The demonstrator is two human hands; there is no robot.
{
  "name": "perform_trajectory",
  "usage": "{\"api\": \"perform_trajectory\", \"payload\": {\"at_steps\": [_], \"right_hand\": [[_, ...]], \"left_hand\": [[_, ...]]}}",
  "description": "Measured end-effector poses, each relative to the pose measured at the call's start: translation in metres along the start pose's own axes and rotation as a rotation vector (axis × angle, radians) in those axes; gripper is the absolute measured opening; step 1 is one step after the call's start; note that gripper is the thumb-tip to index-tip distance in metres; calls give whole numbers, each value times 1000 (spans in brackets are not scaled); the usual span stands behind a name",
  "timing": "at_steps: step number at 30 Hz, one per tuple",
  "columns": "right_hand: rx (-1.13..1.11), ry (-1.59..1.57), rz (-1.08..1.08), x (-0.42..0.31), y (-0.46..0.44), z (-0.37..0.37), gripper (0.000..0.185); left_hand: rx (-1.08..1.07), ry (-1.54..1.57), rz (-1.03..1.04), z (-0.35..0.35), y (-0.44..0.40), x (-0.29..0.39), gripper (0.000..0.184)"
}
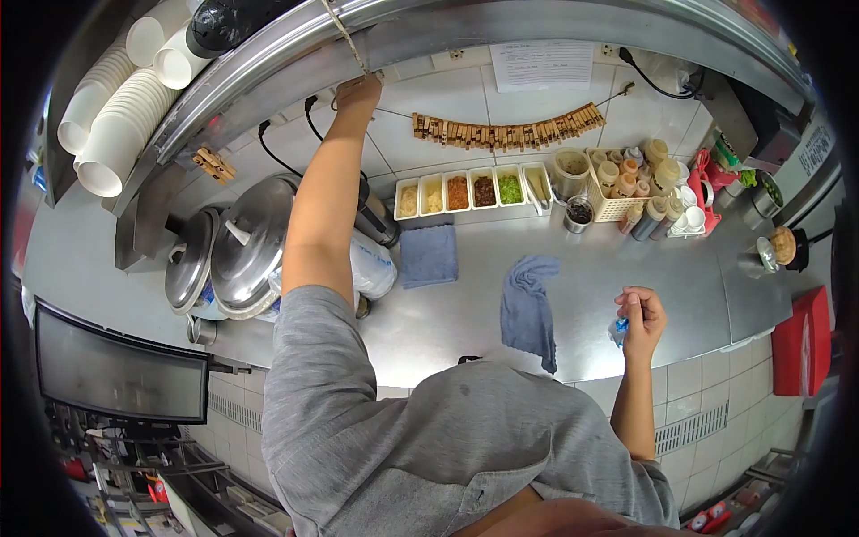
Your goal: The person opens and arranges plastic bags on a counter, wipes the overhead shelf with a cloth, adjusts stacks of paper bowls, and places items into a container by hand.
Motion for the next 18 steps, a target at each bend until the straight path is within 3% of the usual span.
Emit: {"api": "perform_trajectory", "payload": {"at_steps": [2, 5, 7, 9, 12, 14, 15, 18], "right_hand": [[3, -5, -3, 1, 1, 4, 12], [0, -11, -5, 6, 5, 3, 12], [-13, -18, -16, 7, 3, 7, 12], [-6, 27, 34, 4, 4, 6, 13], [4, 13, 48, 12, 9, 4, 13], [3, -7, 37, 17, 2, 8, 13], [4, -25, 57, 19, 4, 10, 13], [-30, -51, 85, 17, 5, 22, 13]], "left_hand": [[-16, -64, 7, -3, 12, 6, 47], [2, 332, -56, -2, 22, 7, 47], [332, 99, 187, -3, 19, 14, 49], [231, 272, 136, -1, 25, 21, 50], [374, 137, 146, 23, 12, 22, 46], [490, 36, 115, 1, 4, 41, 43], [451, -74, 196, -4, 7, 42, 39], [388, 33, 134, -17, 26, 49, 34]]}}
Point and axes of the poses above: each hand's wrist, its own y-axis away from the middle knuckle, its own z-axis out of the palm, x = y × z, the point moved 4 cm from there along -y, towards the middle knuckle, and after that the axes turned 3 degrees about -x, right-handed, at the moved point
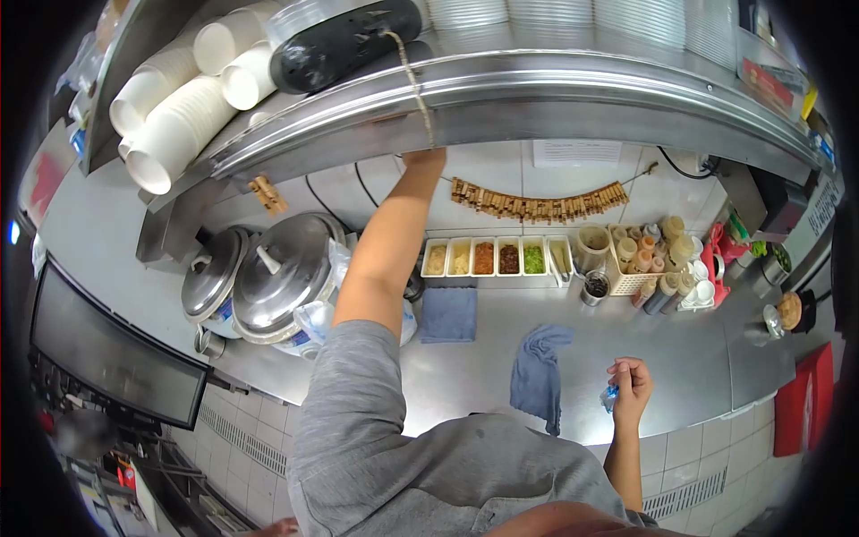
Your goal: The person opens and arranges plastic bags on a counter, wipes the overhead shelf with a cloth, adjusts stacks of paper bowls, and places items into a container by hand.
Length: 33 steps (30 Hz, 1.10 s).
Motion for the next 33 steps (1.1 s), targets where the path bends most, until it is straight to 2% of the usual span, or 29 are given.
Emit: {"api": "perform_trajectory", "payload": {"at_steps": [1, 2, 4, 5, 6, 7, 8, 9, 11, 13, 14, 15, 17, 19, 20, 22, 24, 26, 28, 29, 31, 32, 33], "right_hand": [[-16, 1, 4, -1, 1, 3, 13], [-25, -2, -5, -3, 0, 7, 13], [-57, 10, -4, -5, 2, 13, 14], [-65, 11, -15, -6, 2, 13, 14], [-78, 1, -16, -6, 1, 14, 14], [-92, -9, -15, -7, -1, 16, 15], [-101, -7, -19, -12, -4, 16, 15], [-130, 14, -19, -19, -6, 16, 14], [-165, 32, -14, -24, -16, 20, 14], [-185, 73, -70, -27, -29, 25, 10], [-169, 136, -183, -42, -37, 32, 7], [-155, 204, -294, -65, -47, 43, 5], [-129, 337, -648, -161, -52, 83, 8], [-163, 351, -1101, -246, -62, 116, 14], [-156, 330, -1181, -281, -71, 132, 15], [-135, 356, -1367, -351, -90, 171, 9], [-171, 558, -1453, -397, -126, 215, 26], [-319, 736, -1341, -439, -129, 258, 35], [-381, 838, -1366, -446, -166, 304, 41], [-384, 845, -1378, -448, -168, 314, 41], [-511, 891, -1305, -449, -173, 335, 53], [-594, 1006, -1091, -450, -190, 350, 64], [-598, 1002, -1099, -452, -200, 357, 64]], "left_hand": [[-58, 44, -50, -20, 7, 12, 33], [-247, -65, 84, -32, 21, 29, 43], [-410, -131, 212, -47, 67, 60, 62], [-480, -41, 230, -36, 94, 64, 60], [-1025, 44, 232, -119, 119, 95, 62], [-1014, 295, 503, -135, 146, 99, 62], [-1177, 566, 541, -184, 163, 108, 60], [-1245, 683, 618, -224, 175, 112, 58], [-1306, 654, 724, -301, 189, 115, 50], [-1267, 683, 791, -330, 213, 107, 47], [-1226, 717, 865, -339, 225, 108, 44], [-1241, 735, 860, -331, 238, 112, 44], [-1508, 608, 839, -278, 276, 118, 45], [-1518, 703, 810, -178, 344, 122, 53], [-1602, 630, 730, -142, 372, 130, 63], [-1342, 750, 623, -77, 439, 154, 71], [-1174, 497, 789, -54, 490, 175, 78], [-1325, 533, 734, -3, 556, 176, 73], [-1180, 511, 764, -23, 563, 158, 50], [-1166, 515, 763, -20, 576, 151, 50], [-990, 626, 577, -6, 583, 127, 26], [-982, 622, 573, -10, 581, 115, 26], [-1000, 574, 445, -16, 580, 100, 22]]}}
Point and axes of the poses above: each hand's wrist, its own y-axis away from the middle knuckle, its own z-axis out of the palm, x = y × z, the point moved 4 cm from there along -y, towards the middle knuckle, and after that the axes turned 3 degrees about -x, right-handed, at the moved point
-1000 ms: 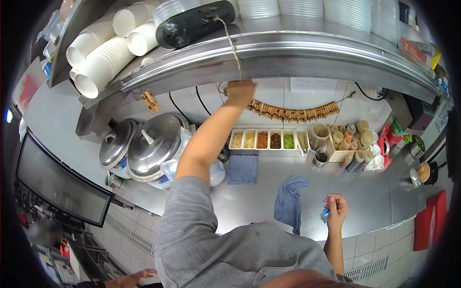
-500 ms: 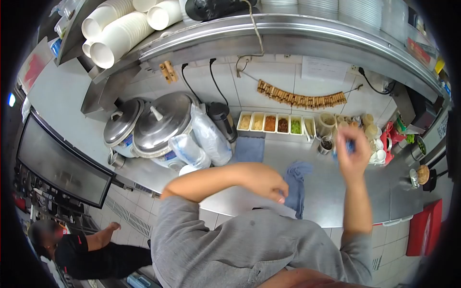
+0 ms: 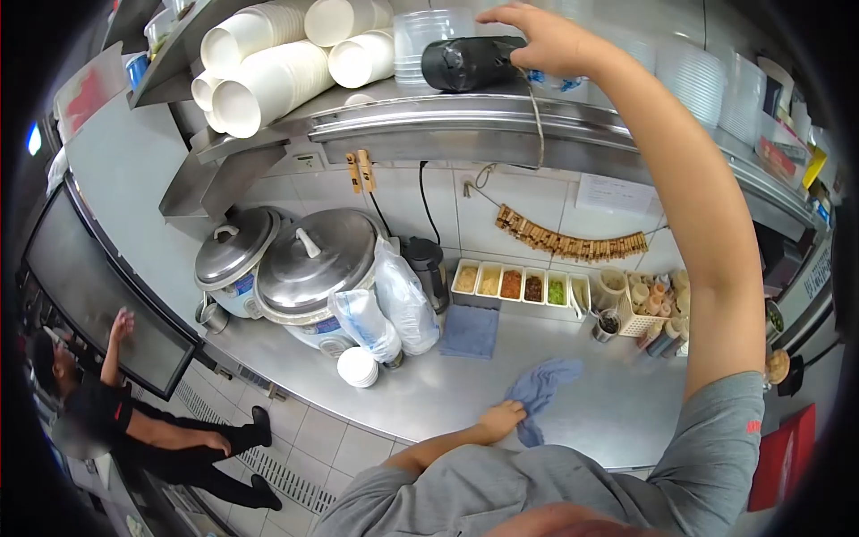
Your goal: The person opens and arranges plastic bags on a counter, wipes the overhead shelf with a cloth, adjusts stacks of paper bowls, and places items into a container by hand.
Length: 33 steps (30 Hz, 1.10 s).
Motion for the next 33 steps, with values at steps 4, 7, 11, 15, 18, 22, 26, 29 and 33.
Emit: {"api": "perform_trajectory", "payload": {"at_steps": [4, 7, 11, 15, 18, 22, 26, 29, 33], "right_hand": [[-4, -106, -159, 17, -10, 4, 61], [-58, -80, -104, 26, -16, 6, 59], [-161, 93, 83, 43, -17, 22, 71], [-124, 41, 92, 56, -25, 27, 66], [-77, 104, 79, 64, -30, 32, 59], [32, 129, -28, 63, -28, 38, 52], [-72, 104, -24, 72, -46, 37, 55], [-188, 167, -20, 60, -48, 31, 55], [-195, 171, -110, 15, -50, 5, 64]], "left_hand": [[113, 44, -231, -16, 50, -37, 18], [202, 98, -312, -19, 100, -54, 15], [303, 164, -429, -22, 126, -53, 15], [317, 206, -473, -28, 127, -50, 15], [307, 211, -477, -25, 125, -54, 15], [344, 204, -444, -24, 127, -52, 26], [406, 32, -524, -58, 122, -23, 41], [230, 40, -532, -32, 109, -64, 43], [373, 556, -523, -88, 106, -100, 40]]}}
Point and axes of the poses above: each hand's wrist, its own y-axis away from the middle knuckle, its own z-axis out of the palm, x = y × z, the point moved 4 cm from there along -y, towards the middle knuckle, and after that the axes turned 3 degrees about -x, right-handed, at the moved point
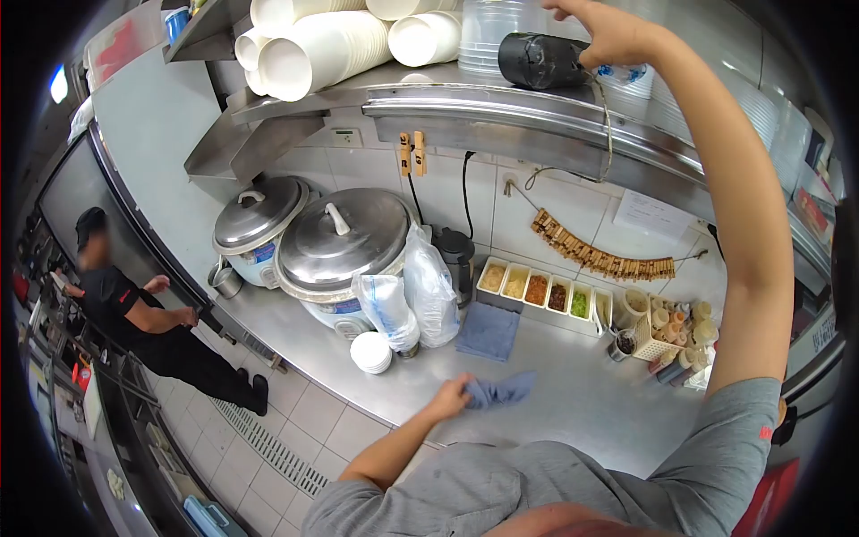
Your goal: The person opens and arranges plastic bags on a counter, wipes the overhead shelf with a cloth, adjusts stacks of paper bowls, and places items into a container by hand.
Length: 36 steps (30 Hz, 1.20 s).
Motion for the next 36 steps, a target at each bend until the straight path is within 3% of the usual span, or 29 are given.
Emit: {"api": "perform_trajectory", "payload": {"at_steps": [1, 3, 4, 5, 6, 7, 9, 10, 12, 13, 14, 16, 17, 19, 26, 29, 31, 34, 36], "right_hand": [[-116, -116, -13, -23, 7, -14, 79], [-87, -204, -113, -55, 19, -29, 85], [-200, -128, -55, -67, 17, -31, 86], [-317, -52, 3, -71, 17, -27, 86], [-204, 74, -11, -58, 5, -9, 85], [-206, 70, -13, -63, 6, -11, 85], [-307, 114, 13, -74, 7, -16, 83], [-305, 114, 11, -74, 5, -14, 83], [-263, 173, -32, -71, 1, -11, 82], [-265, 172, -31, -72, 2, -12, 82], [-257, 197, -30, -74, 2, -12, 81], [-249, 219, -23, -75, 2, -11, 81], [-231, 257, -13, -74, 1, -9, 79], [-217, 294, 7, -69, 5, -8, 77], [-8, 71, -34, -54, 45, -40, 70], [119, -33, -59, -62, 81, -52, 64], [308, 98, -78, -79, 109, -66, 60], [365, -37, 48, -71, 131, -80, 53], [459, 23, -42, -85, 152, -80, 51]], "left_hand": [[141, 256, -18, -32, 4, 24, 39], [199, 629, 65, -119, 10, 106, 42], [278, 383, 139, -165, 14, 138, 48], [405, 454, 271, -204, 16, 158, 51], [576, 660, 308, -241, 31, 209, 45], [684, 564, 595, -285, 32, 237, 39], [1070, 309, 853, -342, 49, 322, 36], [1177, 220, 911, -362, 50, 355, 35], [1365, -290, 912, -408, 30, 394, 34], [1424, -519, 825, -423, 17, 415, 35], [1360, -649, 671, -435, -2, 426, 39], [1165, -715, 173, -460, -49, 428, 58], [909, -705, 70, -482, -83, 416, 62], [777, -744, 24, -483, -114, 404, 61], [793, -810, 145, -420, -67, 446, 46], [751, -872, 360, -391, -62, 462, 41], [630, -874, 636, -365, -64, 481, 37], [422, -775, 732, -324, -81, 517, 37], [221, -813, 540, -313, -118, 544, 37]]}}
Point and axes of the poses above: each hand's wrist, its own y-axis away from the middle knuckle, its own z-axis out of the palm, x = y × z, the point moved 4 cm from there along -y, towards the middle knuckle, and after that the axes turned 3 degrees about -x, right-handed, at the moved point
